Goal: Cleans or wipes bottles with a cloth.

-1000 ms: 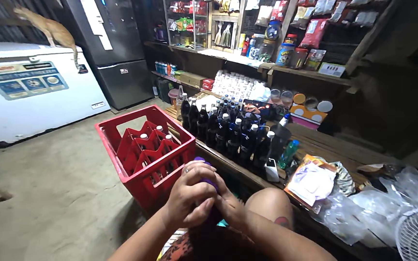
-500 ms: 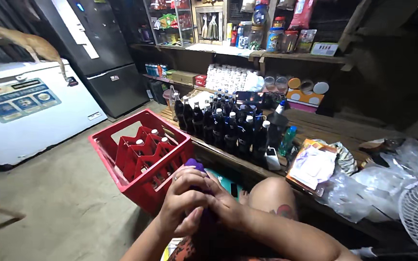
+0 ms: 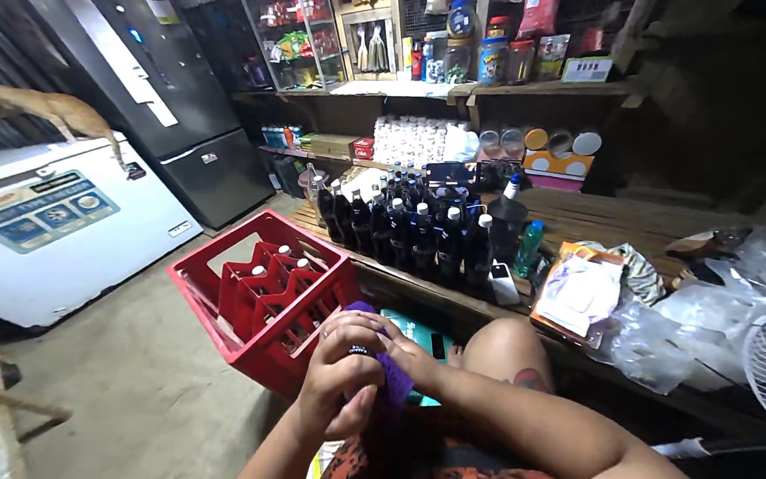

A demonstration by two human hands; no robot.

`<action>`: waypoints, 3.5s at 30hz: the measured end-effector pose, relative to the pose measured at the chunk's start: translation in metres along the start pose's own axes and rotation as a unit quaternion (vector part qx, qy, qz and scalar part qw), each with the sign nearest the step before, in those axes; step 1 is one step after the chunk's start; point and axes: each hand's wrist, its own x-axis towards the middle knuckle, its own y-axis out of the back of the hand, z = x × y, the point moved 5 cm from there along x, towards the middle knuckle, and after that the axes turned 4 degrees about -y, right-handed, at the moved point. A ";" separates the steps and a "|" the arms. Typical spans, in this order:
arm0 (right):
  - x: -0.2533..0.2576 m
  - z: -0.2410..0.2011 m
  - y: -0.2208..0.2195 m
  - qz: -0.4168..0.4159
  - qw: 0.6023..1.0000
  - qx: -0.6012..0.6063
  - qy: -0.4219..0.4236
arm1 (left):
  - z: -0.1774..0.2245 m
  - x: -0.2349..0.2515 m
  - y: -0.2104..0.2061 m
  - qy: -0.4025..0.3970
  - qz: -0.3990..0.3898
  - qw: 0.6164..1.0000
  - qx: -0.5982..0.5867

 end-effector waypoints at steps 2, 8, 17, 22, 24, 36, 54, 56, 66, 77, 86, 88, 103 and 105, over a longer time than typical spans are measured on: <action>0.000 -0.001 0.001 0.002 1.000 0.001 -0.004 | -0.001 0.000 -0.001 0.004 -0.001 1.000 0.001; 0.001 0.002 0.004 -0.009 1.000 -0.006 0.000 | -0.003 0.001 -0.002 0.008 -0.009 1.000 -0.005; -0.017 -0.066 0.001 0.014 0.995 -0.033 -0.098 | -0.003 0.002 -0.003 0.004 -0.010 1.000 -0.011; 0.002 0.006 0.004 0.002 0.999 -0.010 -0.044 | -0.005 0.001 0.000 0.015 -0.006 1.000 -0.012; 0.002 0.006 0.003 0.007 0.998 -0.020 -0.064 | -0.009 0.001 0.003 0.019 0.005 1.000 -0.012; 0.003 0.016 -0.001 -0.010 0.995 -0.059 -0.084 | -0.031 0.002 0.022 0.053 0.052 0.996 -0.048; -0.011 -0.002 -0.011 0.085 0.956 -0.252 0.122 | -0.048 0.009 0.026 0.086 0.075 0.991 -0.065; -0.014 -0.001 -0.009 0.152 0.914 -0.293 0.236 | -0.042 0.010 0.017 0.073 0.058 0.994 -0.055; -0.026 -0.022 0.000 0.139 0.870 -0.290 0.374 | -0.002 0.009 -0.013 0.036 -0.009 0.999 0.023; -0.025 -0.029 0.016 0.111 0.879 -0.201 0.419 | 0.002 0.008 -0.022 0.012 -0.014 0.998 0.063; -0.002 -0.010 0.026 -0.013 0.944 -0.048 0.326 | -0.001 0.009 -0.022 0.012 -0.027 0.998 0.061; -0.002 -0.013 0.025 -0.023 0.949 -0.062 0.309 | -0.003 0.009 -0.019 0.016 -0.021 0.998 0.060; -0.002 -0.029 0.029 0.024 0.942 -0.169 0.288 | -0.017 0.012 -0.008 0.042 0.001 0.998 0.036; -0.005 -0.031 0.024 0.014 0.950 -0.197 0.240 | -0.016 0.013 -0.008 0.041 0.000 0.999 0.035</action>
